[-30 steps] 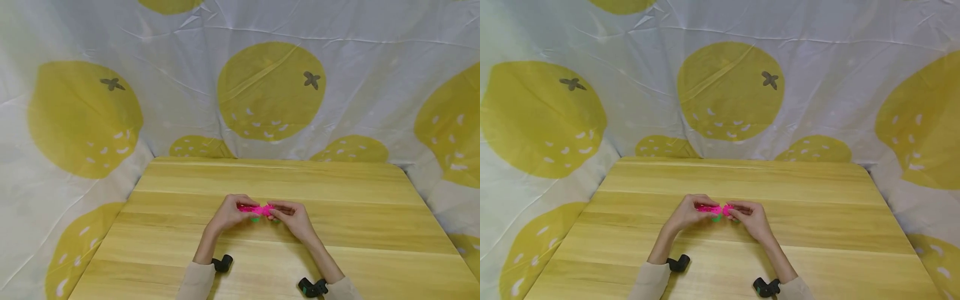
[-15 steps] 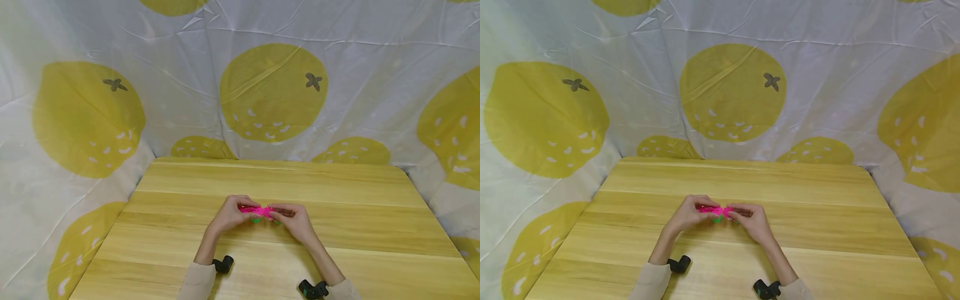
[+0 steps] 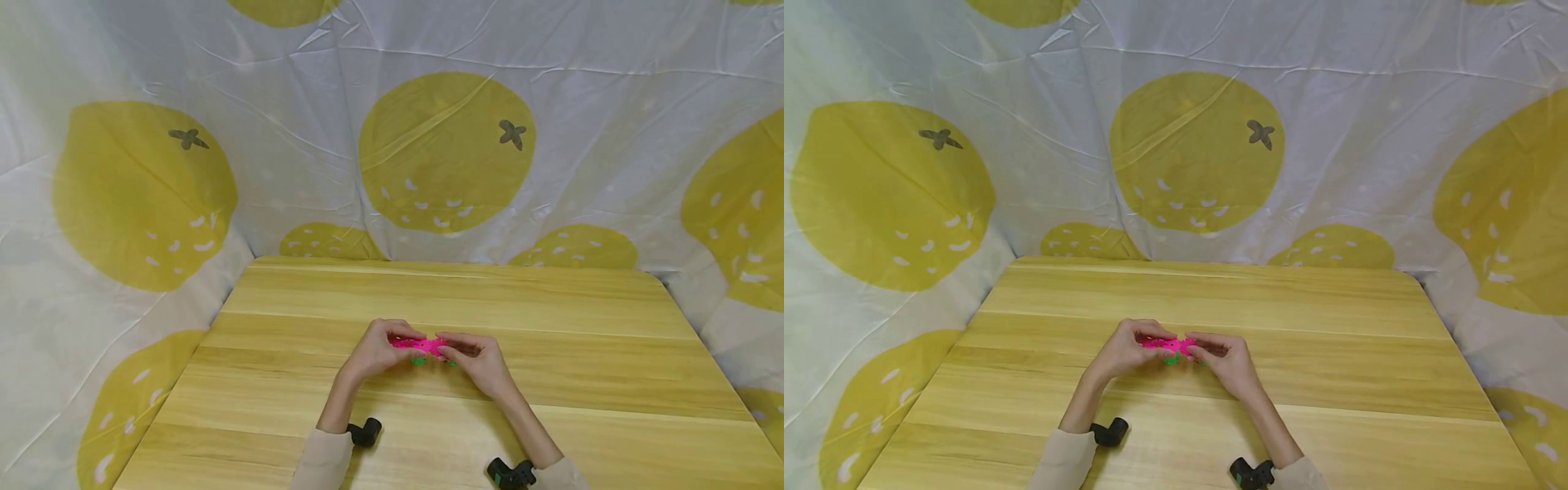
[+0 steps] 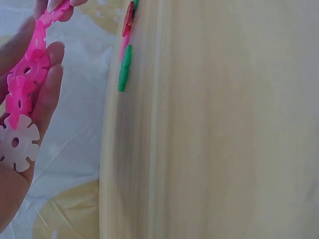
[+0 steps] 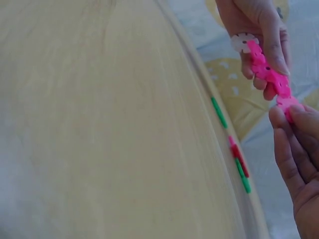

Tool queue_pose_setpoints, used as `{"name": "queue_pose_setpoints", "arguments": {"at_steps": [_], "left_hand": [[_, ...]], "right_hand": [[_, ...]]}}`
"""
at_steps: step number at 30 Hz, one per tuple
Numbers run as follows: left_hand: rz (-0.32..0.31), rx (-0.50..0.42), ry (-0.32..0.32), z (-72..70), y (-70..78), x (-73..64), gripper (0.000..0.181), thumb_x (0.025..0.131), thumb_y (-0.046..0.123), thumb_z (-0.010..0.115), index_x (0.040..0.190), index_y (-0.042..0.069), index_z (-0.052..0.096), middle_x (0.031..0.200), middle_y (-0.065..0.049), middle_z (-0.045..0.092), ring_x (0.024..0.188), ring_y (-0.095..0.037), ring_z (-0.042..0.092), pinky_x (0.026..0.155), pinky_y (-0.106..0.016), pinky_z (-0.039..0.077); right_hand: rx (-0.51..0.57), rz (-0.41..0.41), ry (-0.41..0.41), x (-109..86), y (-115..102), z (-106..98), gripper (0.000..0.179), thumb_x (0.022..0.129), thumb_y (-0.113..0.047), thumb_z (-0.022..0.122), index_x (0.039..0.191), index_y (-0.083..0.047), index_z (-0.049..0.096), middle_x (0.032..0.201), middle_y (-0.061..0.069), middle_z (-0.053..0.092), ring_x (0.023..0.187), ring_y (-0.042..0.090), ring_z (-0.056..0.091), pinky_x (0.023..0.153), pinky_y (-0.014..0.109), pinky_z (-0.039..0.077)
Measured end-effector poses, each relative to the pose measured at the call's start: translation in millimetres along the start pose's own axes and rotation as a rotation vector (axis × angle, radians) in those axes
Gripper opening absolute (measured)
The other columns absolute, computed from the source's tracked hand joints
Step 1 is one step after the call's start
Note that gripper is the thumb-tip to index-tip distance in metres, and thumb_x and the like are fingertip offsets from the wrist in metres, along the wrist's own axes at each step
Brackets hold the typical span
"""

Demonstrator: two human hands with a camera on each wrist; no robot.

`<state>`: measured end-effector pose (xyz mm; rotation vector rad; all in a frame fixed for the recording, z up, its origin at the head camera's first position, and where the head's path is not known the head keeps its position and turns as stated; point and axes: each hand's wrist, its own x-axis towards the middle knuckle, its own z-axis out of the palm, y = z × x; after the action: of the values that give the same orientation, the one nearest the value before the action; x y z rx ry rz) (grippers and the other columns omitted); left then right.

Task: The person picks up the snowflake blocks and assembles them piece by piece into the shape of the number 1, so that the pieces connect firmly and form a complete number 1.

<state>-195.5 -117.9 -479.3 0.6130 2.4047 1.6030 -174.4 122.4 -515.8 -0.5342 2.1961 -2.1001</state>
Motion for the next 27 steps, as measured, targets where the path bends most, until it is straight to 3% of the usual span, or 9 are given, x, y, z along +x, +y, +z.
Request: {"name": "queue_pose_setpoints", "arguments": {"at_steps": [7,15,18,22,27], "left_hand": [[0.005,-0.015,-0.004,-0.3,-0.7,0.9,0.022,0.086,0.01,0.085,0.108,0.01,0.082,0.1,-0.005,0.078,0.09,-0.014,0.065,0.074,-0.022,0.055],[-0.004,-0.026,-0.026,0.9,-1.2,-0.4,0.022,0.086,0.006,0.083,0.109,0.008,0.082,0.101,-0.006,0.078,0.09,-0.013,0.066,0.074,-0.022,0.056],[0.002,-0.024,-0.024,1.8,-1.6,0.1,0.023,0.086,0.011,0.085,0.108,0.009,0.082,0.099,-0.005,0.078,0.088,-0.013,0.065,0.073,-0.022,0.055],[0.006,-0.031,-0.025,2.2,-1.9,0.8,0.023,0.085,0.014,0.086,0.108,0.009,0.082,0.098,-0.005,0.078,0.088,-0.013,0.064,0.073,-0.023,0.055],[0.004,-0.048,-0.028,1.5,-1.3,0.5,0.022,0.086,0.011,0.085,0.107,0.009,0.082,0.099,-0.007,0.078,0.088,-0.014,0.064,0.072,-0.022,0.055]], "right_hand": [[-0.043,-0.016,0.029,-0.6,1.4,1.4,0.025,0.095,-0.009,0.074,0.118,0.0,0.077,0.112,0.022,0.077,0.09,0.007,0.076,0.075,0.03,0.063],[-0.069,-0.071,-0.001,-1.8,3.8,1.8,0.024,0.096,-0.005,0.071,0.119,0.001,0.076,0.11,0.023,0.076,0.089,0.007,0.072,0.073,0.027,0.06],[-0.089,-0.042,0.037,-2.4,3.3,2.3,0.029,0.096,-0.008,0.073,0.123,0.001,0.074,0.106,0.021,0.077,0.086,0.009,0.073,0.075,0.025,0.06],[-0.085,0.009,0.085,-2.9,2.6,2.9,0.026,0.094,-0.013,0.077,0.117,-0.002,0.077,0.103,0.018,0.079,0.085,0.013,0.077,0.075,0.028,0.062],[-0.075,0.0,0.09,-2.9,1.9,3.3,0.017,0.093,-0.014,0.077,0.108,-0.007,0.081,0.103,0.016,0.08,0.084,0.015,0.078,0.07,0.035,0.063]]}}
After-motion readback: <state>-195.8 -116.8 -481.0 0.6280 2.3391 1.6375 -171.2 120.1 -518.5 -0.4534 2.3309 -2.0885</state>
